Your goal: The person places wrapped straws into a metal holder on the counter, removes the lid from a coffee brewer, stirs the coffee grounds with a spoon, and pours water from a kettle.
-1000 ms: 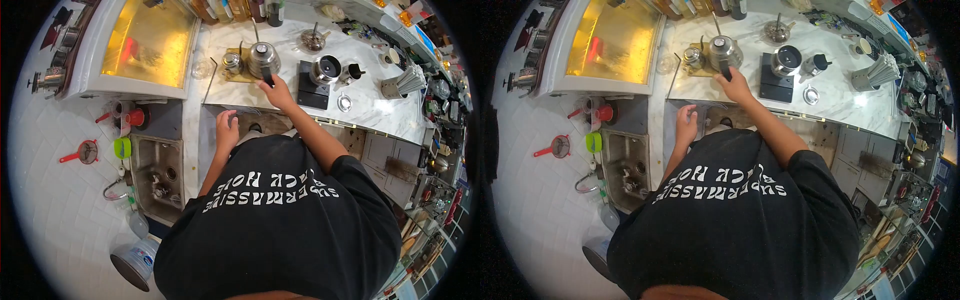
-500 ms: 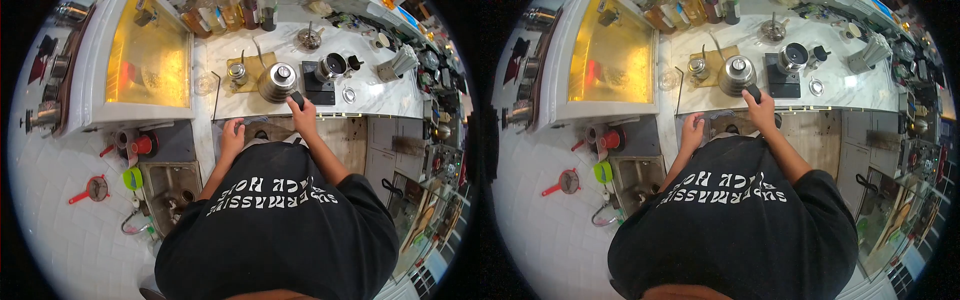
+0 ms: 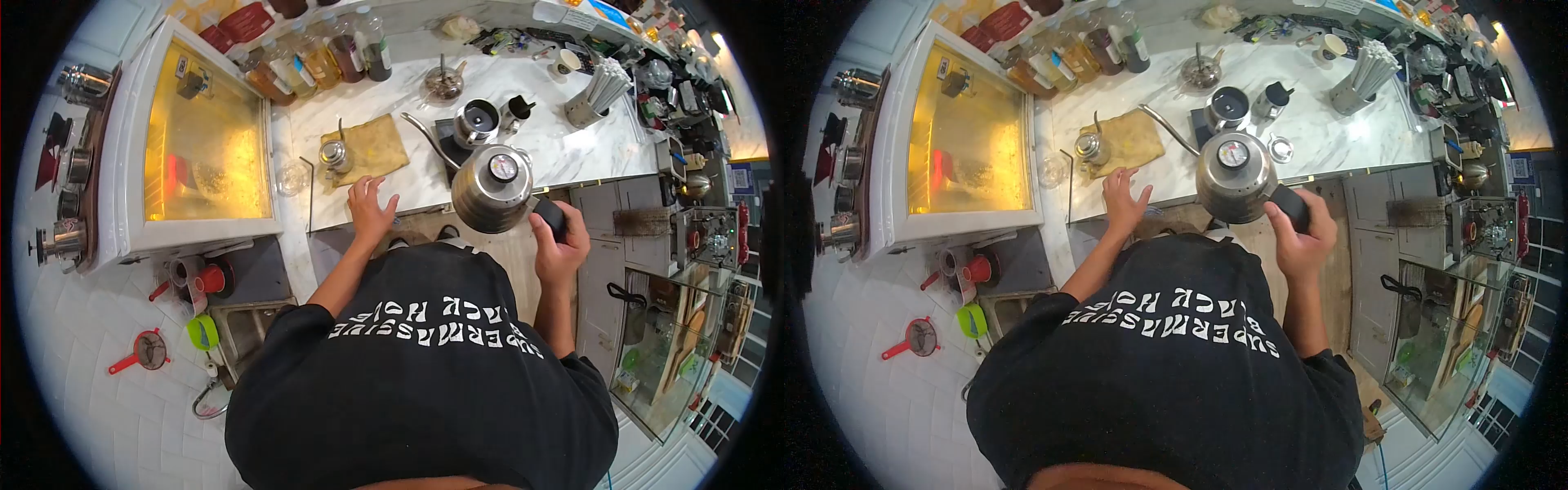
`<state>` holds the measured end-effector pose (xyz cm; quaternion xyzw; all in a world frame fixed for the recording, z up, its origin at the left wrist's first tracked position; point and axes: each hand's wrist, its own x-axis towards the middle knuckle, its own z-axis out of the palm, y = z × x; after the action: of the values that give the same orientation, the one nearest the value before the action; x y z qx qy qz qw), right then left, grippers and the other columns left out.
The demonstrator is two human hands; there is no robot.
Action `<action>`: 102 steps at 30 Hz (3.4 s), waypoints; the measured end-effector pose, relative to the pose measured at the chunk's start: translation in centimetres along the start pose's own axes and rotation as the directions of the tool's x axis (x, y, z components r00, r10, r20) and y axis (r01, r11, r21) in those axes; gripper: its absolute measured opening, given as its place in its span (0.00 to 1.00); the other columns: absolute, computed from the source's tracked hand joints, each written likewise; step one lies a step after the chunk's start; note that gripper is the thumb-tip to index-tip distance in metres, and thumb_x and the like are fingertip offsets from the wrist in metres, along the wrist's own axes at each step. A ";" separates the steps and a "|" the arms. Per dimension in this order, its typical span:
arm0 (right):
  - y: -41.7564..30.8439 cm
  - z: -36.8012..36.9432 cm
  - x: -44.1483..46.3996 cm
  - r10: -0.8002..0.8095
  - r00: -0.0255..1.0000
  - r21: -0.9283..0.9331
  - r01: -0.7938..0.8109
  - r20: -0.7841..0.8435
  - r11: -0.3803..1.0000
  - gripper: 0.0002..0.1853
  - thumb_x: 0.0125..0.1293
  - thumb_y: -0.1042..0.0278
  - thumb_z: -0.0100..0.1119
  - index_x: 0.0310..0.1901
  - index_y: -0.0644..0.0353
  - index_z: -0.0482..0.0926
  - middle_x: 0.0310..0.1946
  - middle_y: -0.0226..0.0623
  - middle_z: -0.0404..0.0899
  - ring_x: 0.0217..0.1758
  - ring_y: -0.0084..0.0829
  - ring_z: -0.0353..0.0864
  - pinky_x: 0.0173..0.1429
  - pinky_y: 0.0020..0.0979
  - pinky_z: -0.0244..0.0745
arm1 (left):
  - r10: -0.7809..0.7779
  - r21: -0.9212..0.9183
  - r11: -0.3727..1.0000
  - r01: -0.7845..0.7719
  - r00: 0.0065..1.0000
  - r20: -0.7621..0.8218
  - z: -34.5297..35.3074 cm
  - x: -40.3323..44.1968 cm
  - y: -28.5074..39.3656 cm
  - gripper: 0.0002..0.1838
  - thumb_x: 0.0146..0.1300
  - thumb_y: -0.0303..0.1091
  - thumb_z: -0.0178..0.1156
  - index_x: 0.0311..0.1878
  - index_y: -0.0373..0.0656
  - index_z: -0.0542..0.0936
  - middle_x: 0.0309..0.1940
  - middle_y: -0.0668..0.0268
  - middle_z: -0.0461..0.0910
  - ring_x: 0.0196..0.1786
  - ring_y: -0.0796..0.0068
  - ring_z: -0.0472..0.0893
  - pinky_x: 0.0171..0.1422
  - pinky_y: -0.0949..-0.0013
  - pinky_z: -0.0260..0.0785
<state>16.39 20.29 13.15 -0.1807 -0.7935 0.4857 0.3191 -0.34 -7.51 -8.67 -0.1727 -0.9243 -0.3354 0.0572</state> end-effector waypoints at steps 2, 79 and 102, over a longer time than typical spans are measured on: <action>-0.2 -1.7 1.2 -0.076 0.995 0.082 0.082 -0.066 0.993 0.19 0.59 0.79 0.79 0.52 0.67 0.85 0.41 0.36 0.87 0.43 0.23 0.84 0.49 0.25 0.78 | 0.014 0.070 0.997 -0.013 1.000 -0.016 1.7 0.5 0.7 0.30 0.57 0.44 0.77 0.63 0.50 0.81 0.67 0.57 0.71 0.71 0.51 0.68 0.70 0.45 0.63; 0.5 -9.9 13.6 -0.326 0.929 -0.289 0.365 0.175 0.885 0.20 0.52 0.73 0.84 0.49 0.55 0.91 0.29 0.26 0.86 0.31 0.24 0.66 0.34 0.27 0.63 | -0.059 0.323 0.944 0.066 0.998 -0.032 8.5 3.8 4.5 0.25 0.64 0.50 0.70 0.63 0.53 0.83 0.72 0.59 0.71 0.79 0.56 0.63 0.79 0.39 0.49; 0.5 -10.9 13.0 -0.292 0.942 -0.309 0.331 0.168 0.891 0.21 0.53 0.73 0.84 0.50 0.55 0.91 0.31 0.25 0.86 0.32 0.22 0.66 0.34 0.26 0.63 | -0.067 0.317 0.946 0.069 0.998 -0.018 8.5 3.8 4.3 0.25 0.64 0.50 0.69 0.63 0.53 0.83 0.72 0.59 0.70 0.80 0.57 0.61 0.79 0.40 0.49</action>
<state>14.31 35.35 20.54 -0.0735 -0.9000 0.2969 0.3106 -2.26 2.09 -11.83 -0.1282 -0.9714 -0.1849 0.0760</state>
